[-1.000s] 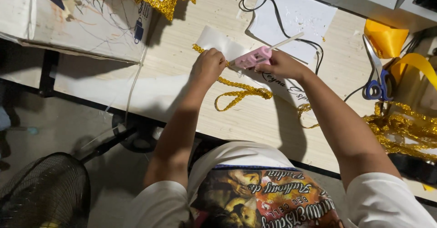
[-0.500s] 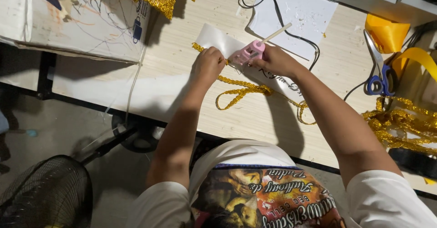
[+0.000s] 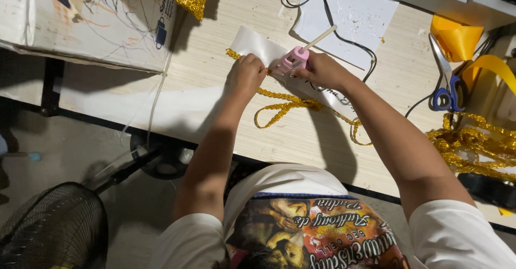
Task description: Applying decorative gold trim to white pageant sashes using a hot glue gun.
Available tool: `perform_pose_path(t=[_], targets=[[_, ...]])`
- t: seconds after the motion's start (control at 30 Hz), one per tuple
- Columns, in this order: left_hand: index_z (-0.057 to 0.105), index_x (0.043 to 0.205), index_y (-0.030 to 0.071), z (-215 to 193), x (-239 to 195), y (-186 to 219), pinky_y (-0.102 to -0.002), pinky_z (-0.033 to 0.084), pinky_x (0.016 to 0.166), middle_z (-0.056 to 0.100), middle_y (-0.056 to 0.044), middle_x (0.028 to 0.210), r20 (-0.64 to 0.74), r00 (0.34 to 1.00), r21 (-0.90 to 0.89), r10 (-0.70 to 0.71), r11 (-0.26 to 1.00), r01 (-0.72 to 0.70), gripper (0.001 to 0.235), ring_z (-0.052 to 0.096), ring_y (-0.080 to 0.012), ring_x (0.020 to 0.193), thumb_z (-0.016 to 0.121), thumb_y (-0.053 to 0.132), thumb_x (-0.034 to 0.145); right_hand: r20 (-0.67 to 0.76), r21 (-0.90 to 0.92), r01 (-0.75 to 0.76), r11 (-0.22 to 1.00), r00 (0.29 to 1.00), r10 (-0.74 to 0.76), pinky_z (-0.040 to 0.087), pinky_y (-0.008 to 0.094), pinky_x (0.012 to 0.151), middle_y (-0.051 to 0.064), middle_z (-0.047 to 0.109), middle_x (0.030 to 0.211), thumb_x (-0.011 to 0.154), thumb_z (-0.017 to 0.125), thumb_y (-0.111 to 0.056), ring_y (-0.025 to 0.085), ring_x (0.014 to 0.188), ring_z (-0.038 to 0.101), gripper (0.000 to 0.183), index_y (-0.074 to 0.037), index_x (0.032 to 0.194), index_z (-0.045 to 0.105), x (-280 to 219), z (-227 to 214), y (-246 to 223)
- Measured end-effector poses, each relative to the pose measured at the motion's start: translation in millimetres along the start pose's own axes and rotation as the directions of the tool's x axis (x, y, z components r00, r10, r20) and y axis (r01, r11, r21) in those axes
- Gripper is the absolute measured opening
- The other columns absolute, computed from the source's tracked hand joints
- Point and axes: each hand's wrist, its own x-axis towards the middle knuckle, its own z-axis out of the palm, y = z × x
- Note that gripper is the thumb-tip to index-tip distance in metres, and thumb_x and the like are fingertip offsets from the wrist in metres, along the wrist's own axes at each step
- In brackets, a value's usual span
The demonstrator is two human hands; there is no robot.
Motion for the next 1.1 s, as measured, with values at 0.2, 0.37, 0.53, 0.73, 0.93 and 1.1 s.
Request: perform_pose_path(t=[0.2, 0.37, 0.53, 0.73, 0.93, 1.1], targets=[[0.073, 0.094, 0.008, 11.7, 2.0, -7.8, -0.038, 0.054, 0.09, 0.067, -0.006, 0.105, 0.083, 0.996, 0.051, -0.013, 0.999, 0.009, 0.011, 0.065, -0.0223, 0.1, 0.075, 0.018, 0.092, 0.006, -0.032, -0.006, 0.999, 1.0, 0.006, 0.054, 0.041, 0.075, 0.014, 0.076, 0.09, 0.097, 0.067, -0.033, 0.026, 0.079, 0.072, 0.039, -0.007, 0.125, 0.058, -3.1, -2.2, -1.4], [0.074, 0.089, 0.009, -2.8, 0.8, 4.3, -0.04, 0.053, 0.09, 0.067, -0.006, 0.103, 0.043, 0.999, 0.047, -0.029, 0.999, 0.027, 0.01, 0.063, -0.026, 0.101, 0.075, 0.019, 0.09, 0.02, -0.004, -0.034, 0.999, 0.999, 0.034, 0.055, 0.039, 0.075, 0.01, 0.076, 0.09, 0.097, 0.066, -0.033, 0.022, 0.079, 0.073, 0.037, -0.01, 0.125, 0.061, -5.6, -2.4, 2.1], [0.073, 0.089, 0.009, -0.5, 0.9, 3.4, -0.04, 0.053, 0.09, 0.067, -0.007, 0.102, 0.024, 0.999, 0.048, -0.023, 0.999, 0.022, 0.01, 0.063, -0.0266, 0.101, 0.075, 0.018, 0.089, 0.033, -0.028, -0.078, 0.997, 0.996, 0.079, 0.055, 0.04, 0.074, 0.012, 0.075, 0.088, 0.099, 0.065, -0.032, 0.024, 0.077, 0.071, 0.036, -0.009, 0.125, 0.061, -13.6, -6.8, 2.3], [0.074, 0.092, 0.007, 1.1, -0.7, 2.6, -0.04, 0.052, 0.092, 0.068, -0.007, 0.104, 0.012, 1.0, 0.051, -0.009, 0.999, 0.008, 0.011, 0.063, -0.0268, 0.102, 0.074, 0.018, 0.091, 0.012, -0.014, -0.038, 0.999, 0.999, 0.038, 0.055, 0.038, 0.073, 0.011, 0.074, 0.086, 0.098, 0.065, -0.031, 0.022, 0.076, 0.071, 0.036, -0.009, 0.127, 0.06, -17.4, -3.1, 25.3], [0.073, 0.09, 0.006, 0.1, -1.8, 3.9, -0.041, 0.052, 0.091, 0.068, -0.008, 0.102, -0.012, 1.0, 0.03, 0.005, 1.0, -0.005, 0.013, 0.063, -0.0279, 0.101, 0.076, 0.019, 0.089, 0.018, 0.032, -0.057, 0.998, 0.998, 0.056, 0.055, 0.038, 0.072, 0.012, 0.075, 0.085, 0.096, 0.067, -0.03, 0.021, 0.074, 0.07, 0.038, -0.009, 0.126, 0.061, -32.7, -8.1, 24.5], [0.073, 0.089, 0.006, -3.8, -3.5, 7.5, -0.041, 0.052, 0.091, 0.068, -0.008, 0.101, 0.003, 1.0, 0.027, -0.011, 1.0, 0.011, 0.01, 0.063, -0.028, 0.1, 0.076, 0.016, 0.089, 0.034, 0.075, -0.133, 0.988, 0.991, 0.131, 0.056, 0.038, 0.071, 0.01, 0.075, 0.087, 0.095, 0.065, -0.028, 0.021, 0.075, 0.07, 0.035, -0.008, 0.123, 0.062, -41.8, -11.1, 29.5]])
